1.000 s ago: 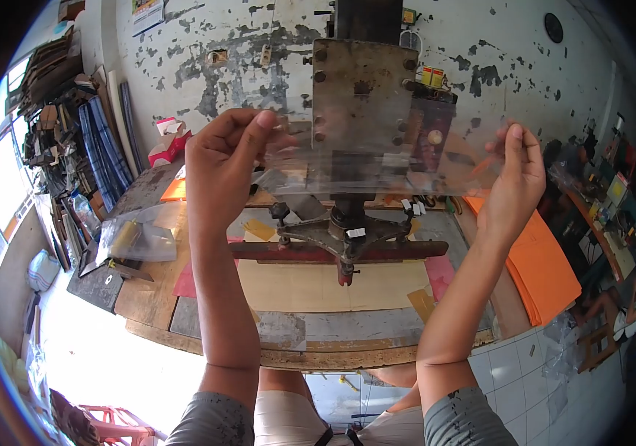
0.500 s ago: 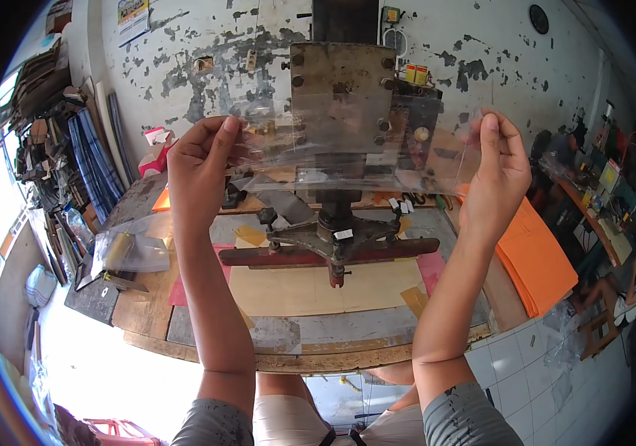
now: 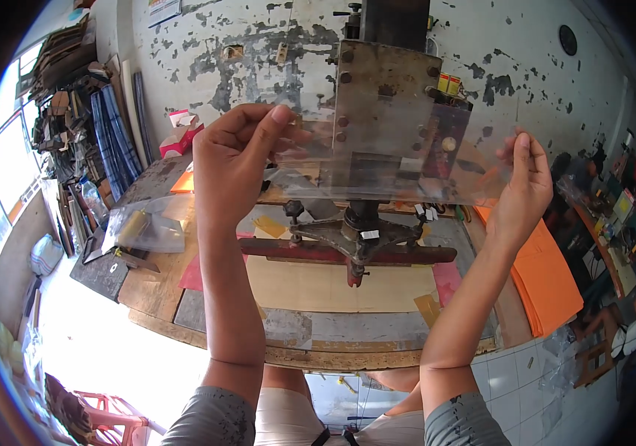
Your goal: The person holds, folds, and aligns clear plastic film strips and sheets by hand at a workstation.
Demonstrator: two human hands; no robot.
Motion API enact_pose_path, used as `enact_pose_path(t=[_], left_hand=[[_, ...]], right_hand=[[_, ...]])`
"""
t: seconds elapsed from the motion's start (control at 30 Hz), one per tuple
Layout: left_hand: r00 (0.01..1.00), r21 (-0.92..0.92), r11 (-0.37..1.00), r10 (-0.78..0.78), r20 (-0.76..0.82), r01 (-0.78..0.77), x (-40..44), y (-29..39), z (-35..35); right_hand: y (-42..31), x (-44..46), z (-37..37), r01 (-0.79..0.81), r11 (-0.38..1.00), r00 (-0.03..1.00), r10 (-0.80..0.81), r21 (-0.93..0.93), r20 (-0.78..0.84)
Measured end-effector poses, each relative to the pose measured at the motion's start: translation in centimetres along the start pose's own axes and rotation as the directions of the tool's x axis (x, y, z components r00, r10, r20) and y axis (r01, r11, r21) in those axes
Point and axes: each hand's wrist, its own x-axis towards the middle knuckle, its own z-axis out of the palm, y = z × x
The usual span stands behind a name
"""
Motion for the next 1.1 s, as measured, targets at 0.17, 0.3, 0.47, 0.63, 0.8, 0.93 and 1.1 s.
enact_pose_path(t=[0.17,0.3,0.47,0.63,0.8,0.93,1.1], left_hand=[[1.0,-0.047,0.999,-0.018,-0.002,0.017,-0.3,0.4,0.3],[1.0,-0.096,0.995,-0.017,-0.011,0.016,-0.3,0.3,0.5],[0.998,-0.066,0.996,-0.056,-0.021,0.055,-0.2,0.2,0.4],[0.993,0.05,0.992,-0.115,0.015,0.115,-0.1,0.3,-0.2],[0.991,0.038,0.991,-0.129,0.037,0.128,-0.1,0.5,-0.1],[0.988,0.04,0.989,-0.146,0.058,0.144,-0.2,0.7,-0.2],[0.988,0.018,0.989,-0.148,0.048,0.147,-0.2,0.4,0.0]], right_hand=[[0.5,0.3,-0.2,-0.003,1.0,1.0,0.003,0.004,-0.001],[0.7,0.4,-0.3,-0.022,1.0,1.0,0.022,0.017,0.001],[0.8,0.4,-0.1,-0.033,0.999,0.999,0.033,0.008,0.005],[1.1,0.5,-0.1,-0.058,0.998,0.998,0.059,-0.025,0.016],[1.2,0.5,-0.2,-0.086,0.994,0.996,0.088,-0.067,0.018],[1.3,0.6,-0.2,-0.093,0.994,0.995,0.095,-0.061,0.027],[1.4,0.7,-0.2,-0.094,0.994,0.995,0.096,-0.063,0.025]])
